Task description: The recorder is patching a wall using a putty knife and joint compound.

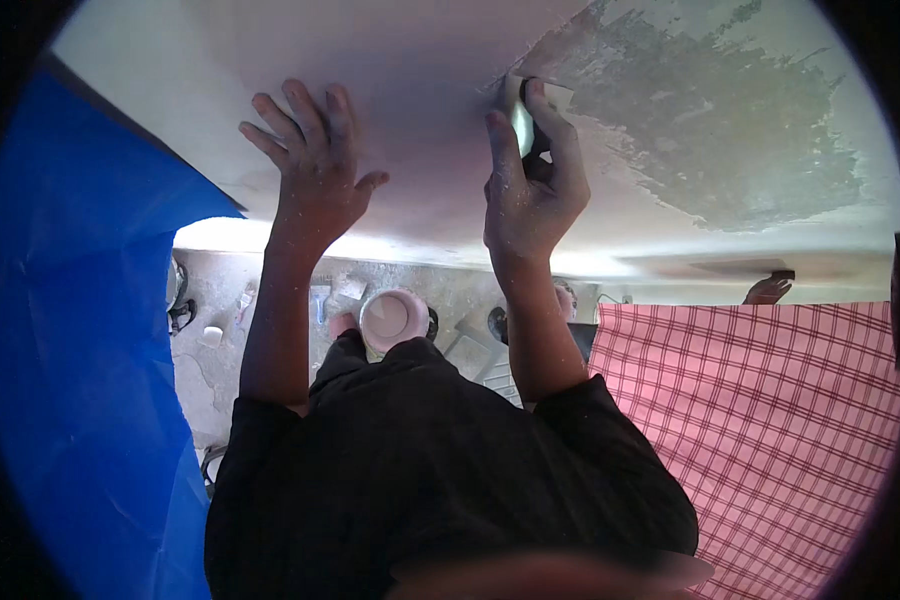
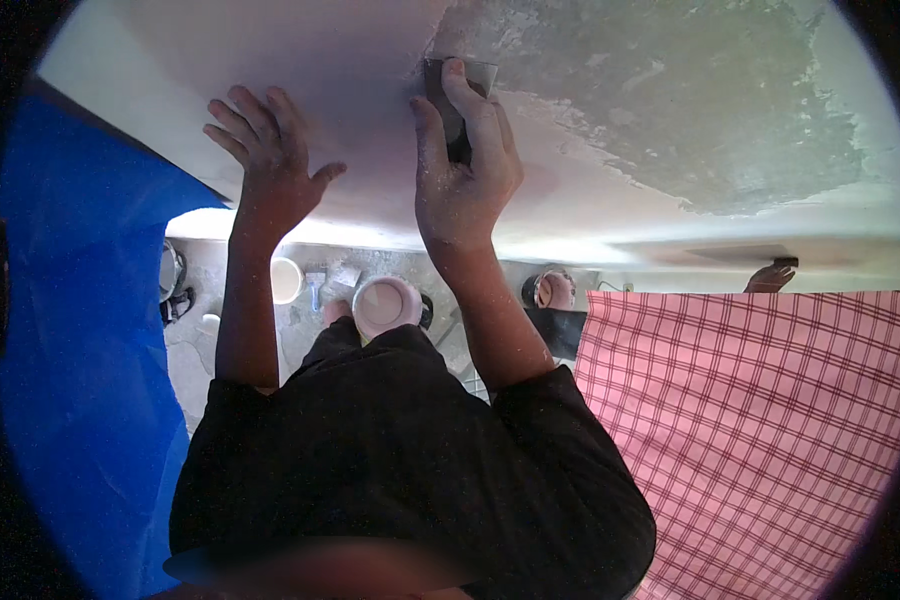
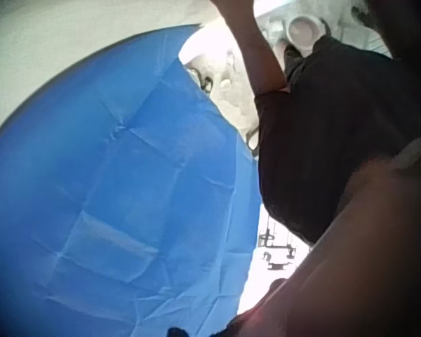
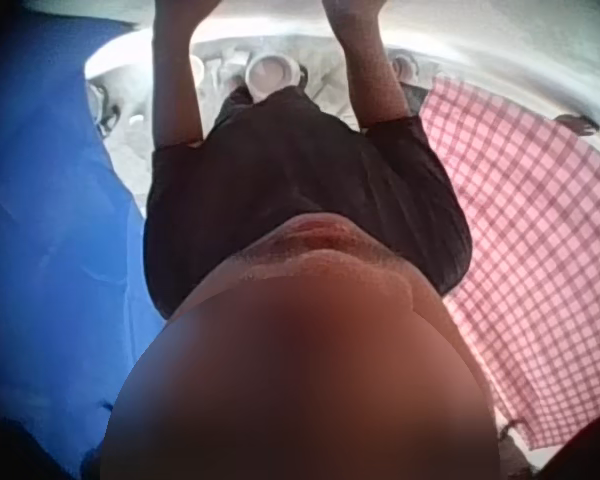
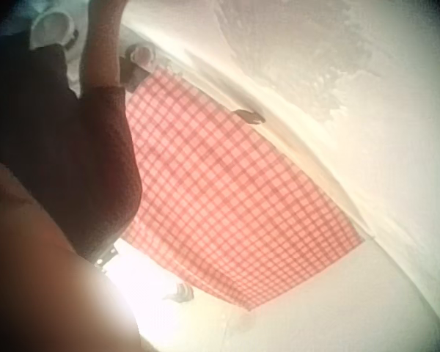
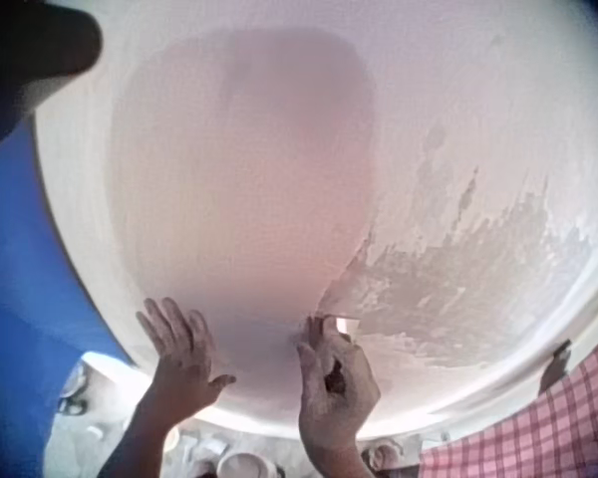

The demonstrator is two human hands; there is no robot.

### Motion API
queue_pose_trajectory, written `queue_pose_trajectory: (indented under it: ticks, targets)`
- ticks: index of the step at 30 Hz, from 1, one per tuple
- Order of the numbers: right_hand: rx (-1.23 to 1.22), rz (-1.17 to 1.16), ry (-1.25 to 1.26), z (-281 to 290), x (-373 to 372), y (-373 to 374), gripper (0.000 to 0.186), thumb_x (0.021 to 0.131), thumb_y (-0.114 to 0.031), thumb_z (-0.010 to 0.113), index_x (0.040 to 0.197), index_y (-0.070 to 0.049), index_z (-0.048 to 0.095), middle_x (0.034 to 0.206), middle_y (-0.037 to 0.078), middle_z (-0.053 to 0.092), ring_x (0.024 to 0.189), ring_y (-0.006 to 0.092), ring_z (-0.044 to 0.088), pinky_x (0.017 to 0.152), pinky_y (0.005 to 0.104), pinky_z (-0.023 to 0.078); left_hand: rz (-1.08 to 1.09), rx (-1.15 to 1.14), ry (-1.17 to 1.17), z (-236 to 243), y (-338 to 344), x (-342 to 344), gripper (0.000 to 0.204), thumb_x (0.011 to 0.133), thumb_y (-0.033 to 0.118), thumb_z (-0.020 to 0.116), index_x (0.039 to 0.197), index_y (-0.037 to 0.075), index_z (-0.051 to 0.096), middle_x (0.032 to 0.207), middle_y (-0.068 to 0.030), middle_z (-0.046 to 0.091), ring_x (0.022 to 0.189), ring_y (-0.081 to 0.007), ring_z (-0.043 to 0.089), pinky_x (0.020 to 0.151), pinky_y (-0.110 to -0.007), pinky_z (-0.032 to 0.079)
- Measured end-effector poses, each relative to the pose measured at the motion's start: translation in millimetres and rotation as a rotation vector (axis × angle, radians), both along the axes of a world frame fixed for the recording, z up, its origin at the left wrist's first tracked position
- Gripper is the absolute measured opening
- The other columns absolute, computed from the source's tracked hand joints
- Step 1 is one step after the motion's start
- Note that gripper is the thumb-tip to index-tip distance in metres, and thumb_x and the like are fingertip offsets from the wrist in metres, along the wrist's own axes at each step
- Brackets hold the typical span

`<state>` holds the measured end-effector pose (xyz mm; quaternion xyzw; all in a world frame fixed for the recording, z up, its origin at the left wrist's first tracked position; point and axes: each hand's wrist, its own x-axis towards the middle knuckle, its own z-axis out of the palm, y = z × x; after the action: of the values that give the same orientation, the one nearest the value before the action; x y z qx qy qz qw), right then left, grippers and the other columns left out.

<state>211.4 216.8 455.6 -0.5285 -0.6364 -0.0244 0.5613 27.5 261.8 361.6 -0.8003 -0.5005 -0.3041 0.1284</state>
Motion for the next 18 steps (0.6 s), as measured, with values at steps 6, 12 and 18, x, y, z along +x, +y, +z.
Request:
queue_pose_trajectory:
  ticks: [6, 12, 18]
  targets:
    - [0.159, -0.051, -0.026, 3, 0, 7, 0.035, 0.085, 0.001, 0.073, 0.119, 0.003, 0.064, 0.092, 0.005, 0.067, 0.064, 0.0026, 0.051, 0.050, 0.0163, 0.039, 0.007, -0.175, 0.069, -3, -19, 6, 0.124, 0.075, 0.060, 0.074, 0.147, -0.012, 0.003, 0.142, -0.0537, -0.004, 0.130, -0.0745, -0.004, 0.104, -0.078, 0.007]
    - [0.106, -0.031, 0.036, 4, 11, 6, 0.031, 0.084, -0.001, 0.075, 0.113, 0.002, 0.065, 0.096, 0.008, 0.069, 0.067, 0.0070, 0.055, 0.056, 0.0203, 0.044, -0.105, -0.286, -0.067, -32, -36, 21, 0.133, 0.073, 0.060, 0.075, 0.148, -0.011, -0.010, 0.143, -0.0514, -0.012, 0.133, -0.0687, -0.016, 0.107, -0.074, 0.000]
    - [0.124, 0.058, 0.088, 38, 13, 2, 0.033, 0.084, 0.000, 0.071, 0.116, -0.003, 0.064, 0.104, 0.015, 0.068, 0.085, 0.0240, 0.069, 0.070, 0.0313, 0.054, -0.282, -0.562, -0.424, -27, -59, 46, 0.127, 0.080, 0.051, 0.075, 0.151, 0.004, -0.019, 0.147, -0.0367, -0.034, 0.138, -0.0545, -0.028, 0.115, -0.063, 0.003]
